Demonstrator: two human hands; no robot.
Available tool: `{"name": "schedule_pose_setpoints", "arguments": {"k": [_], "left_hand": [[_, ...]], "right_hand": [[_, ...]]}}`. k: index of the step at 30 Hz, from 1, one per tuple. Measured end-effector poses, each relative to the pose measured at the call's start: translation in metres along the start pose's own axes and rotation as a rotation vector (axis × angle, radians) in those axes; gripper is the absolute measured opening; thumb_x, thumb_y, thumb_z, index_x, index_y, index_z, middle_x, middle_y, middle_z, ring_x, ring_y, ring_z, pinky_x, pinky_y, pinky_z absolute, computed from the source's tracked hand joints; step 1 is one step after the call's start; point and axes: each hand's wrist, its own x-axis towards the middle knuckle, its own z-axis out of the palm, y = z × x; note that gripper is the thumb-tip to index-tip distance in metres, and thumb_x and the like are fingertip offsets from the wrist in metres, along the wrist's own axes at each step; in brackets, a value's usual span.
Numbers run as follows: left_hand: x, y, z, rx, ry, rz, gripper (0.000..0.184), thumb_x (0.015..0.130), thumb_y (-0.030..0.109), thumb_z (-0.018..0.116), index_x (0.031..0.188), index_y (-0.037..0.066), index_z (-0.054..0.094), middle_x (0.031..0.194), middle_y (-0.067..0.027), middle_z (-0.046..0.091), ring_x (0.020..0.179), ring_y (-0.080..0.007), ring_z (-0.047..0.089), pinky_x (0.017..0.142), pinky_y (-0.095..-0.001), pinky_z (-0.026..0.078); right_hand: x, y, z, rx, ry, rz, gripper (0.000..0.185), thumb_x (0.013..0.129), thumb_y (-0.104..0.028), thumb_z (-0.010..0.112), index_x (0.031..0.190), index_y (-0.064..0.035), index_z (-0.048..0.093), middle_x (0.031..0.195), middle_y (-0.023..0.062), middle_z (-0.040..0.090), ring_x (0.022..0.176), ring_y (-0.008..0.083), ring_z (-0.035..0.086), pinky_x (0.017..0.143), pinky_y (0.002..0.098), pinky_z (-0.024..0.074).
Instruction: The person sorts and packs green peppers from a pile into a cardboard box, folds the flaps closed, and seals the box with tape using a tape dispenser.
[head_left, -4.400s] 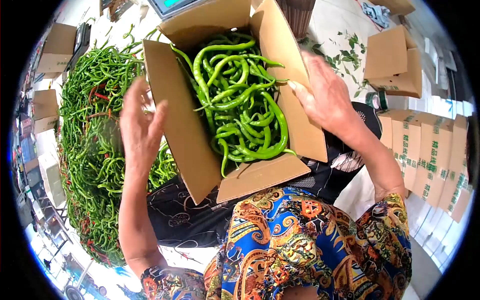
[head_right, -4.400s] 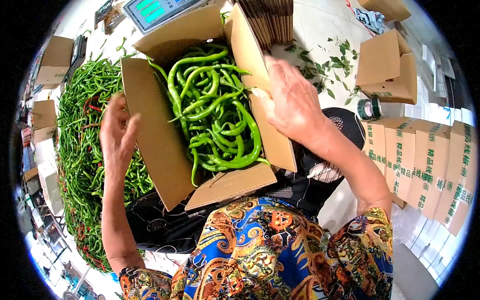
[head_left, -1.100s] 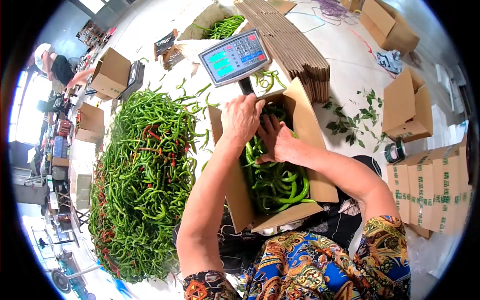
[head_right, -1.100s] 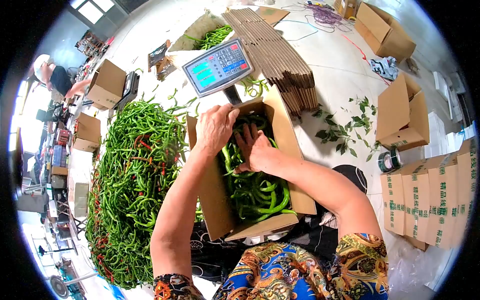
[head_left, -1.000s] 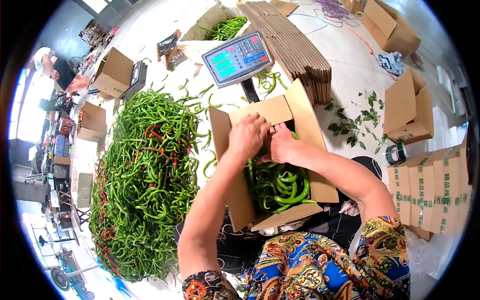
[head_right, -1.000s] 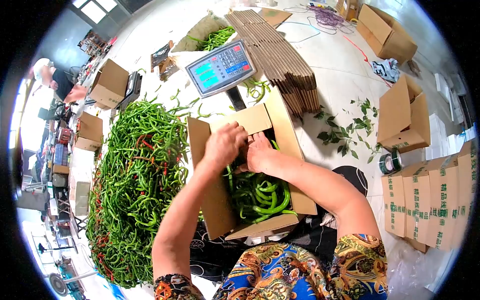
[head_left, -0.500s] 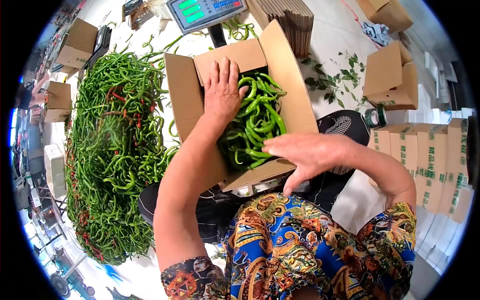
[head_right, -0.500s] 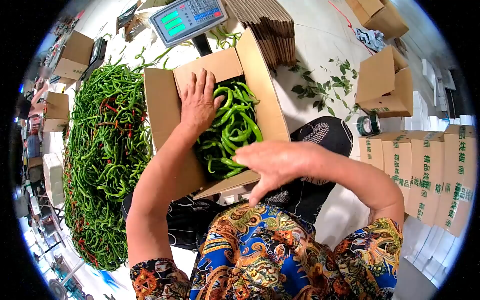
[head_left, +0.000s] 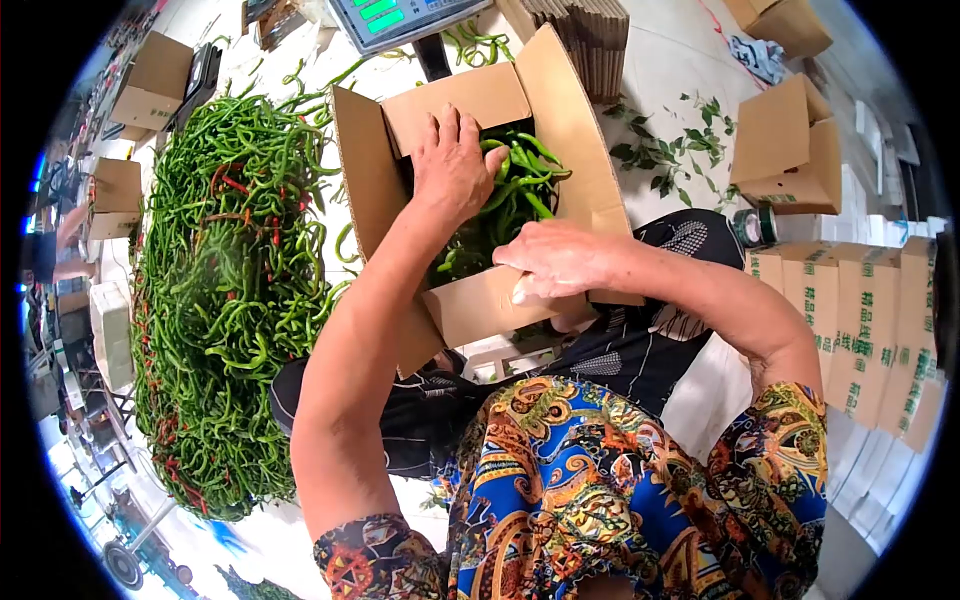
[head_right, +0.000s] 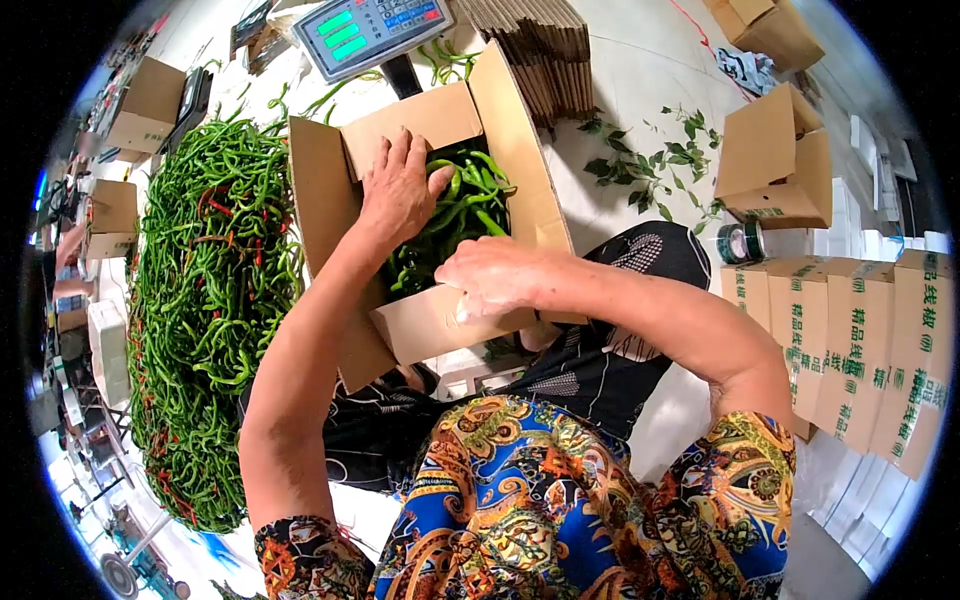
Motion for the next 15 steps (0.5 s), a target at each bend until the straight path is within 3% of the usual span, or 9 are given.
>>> {"name": "schedule_pose_setpoints", "arguments": {"k": [3,6,7,11,14,15], "left_hand": [[-0.001,0.010,0.010,-0.013,0.029,-0.063,0.067,0.096,0.043,0.050,0.143,-0.002,0.034,0.155,-0.0215,0.023,0.142,-0.0438,0.020,0.111,-0.0543,0.024],[0.001,0.009,0.012,-0.027,0.023,-0.076,0.062,0.095,0.039,0.052,0.140,-0.001,0.037,0.154,-0.0214,0.024,0.141,-0.0437,0.021,0.108,-0.0562,0.028],[0.003,0.006,0.008,-0.045,0.003,-0.078,0.061,0.095,0.039,0.052,0.138,-0.001,0.039,0.153,-0.0215,0.025,0.141,-0.0436,0.023,0.107,-0.0569,0.030],[0.009,0.015,-0.001,-0.104,0.020,-0.130,0.050,0.093,0.037,0.054,0.124,-0.002,0.052,0.147,-0.0219,0.035,0.136,-0.0417,0.031,0.102,-0.0579,0.034],[-0.002,0.023,0.020,-0.075,0.222,-0.138,0.048,0.093,0.036,0.056,0.123,-0.002,0.053,0.146,-0.0225,0.038,0.136,-0.0398,0.033,0.103,-0.0572,0.032],[-0.006,0.022,0.025,-0.129,0.259,-0.141,0.050,0.093,0.036,0.056,0.126,-0.001,0.051,0.147,-0.0225,0.037,0.137,-0.0396,0.031,0.105,-0.0556,0.030]], "right_hand": [[-0.002,-0.005,0.006,-0.040,0.086,0.080,0.048,0.072,-0.034,0.075,0.103,-0.0012,0.058,0.102,0.0175,0.056,0.102,0.0355,0.054,0.085,0.0461,0.0445],[-0.002,0.003,0.013,-0.224,0.349,-0.240,0.052,0.071,-0.037,0.075,0.102,0.0005,0.058,0.103,0.0184,0.055,0.101,0.0359,0.053,0.085,0.0461,0.0444],[-0.002,-0.001,0.012,-0.263,0.227,-0.250,0.052,0.071,-0.039,0.076,0.100,0.0021,0.060,0.097,0.0194,0.058,0.097,0.0358,0.056,0.082,0.0456,0.0462],[0.024,0.014,0.022,-0.126,0.128,-0.022,0.044,0.077,-0.039,0.074,0.093,0.0003,0.062,0.081,0.0191,0.064,0.086,0.0371,0.061,0.071,0.0462,0.0489],[0.028,-0.001,0.014,-0.165,0.130,-0.013,0.041,0.076,-0.037,0.074,0.092,-0.0009,0.063,0.081,0.0187,0.064,0.086,0.0373,0.061,0.070,0.0463,0.0484],[0.028,-0.009,0.008,-0.220,-0.005,0.074,0.040,0.075,-0.036,0.075,0.089,-0.0011,0.063,0.085,0.0178,0.063,0.090,0.0357,0.059,0.072,0.0441,0.0482]]}}
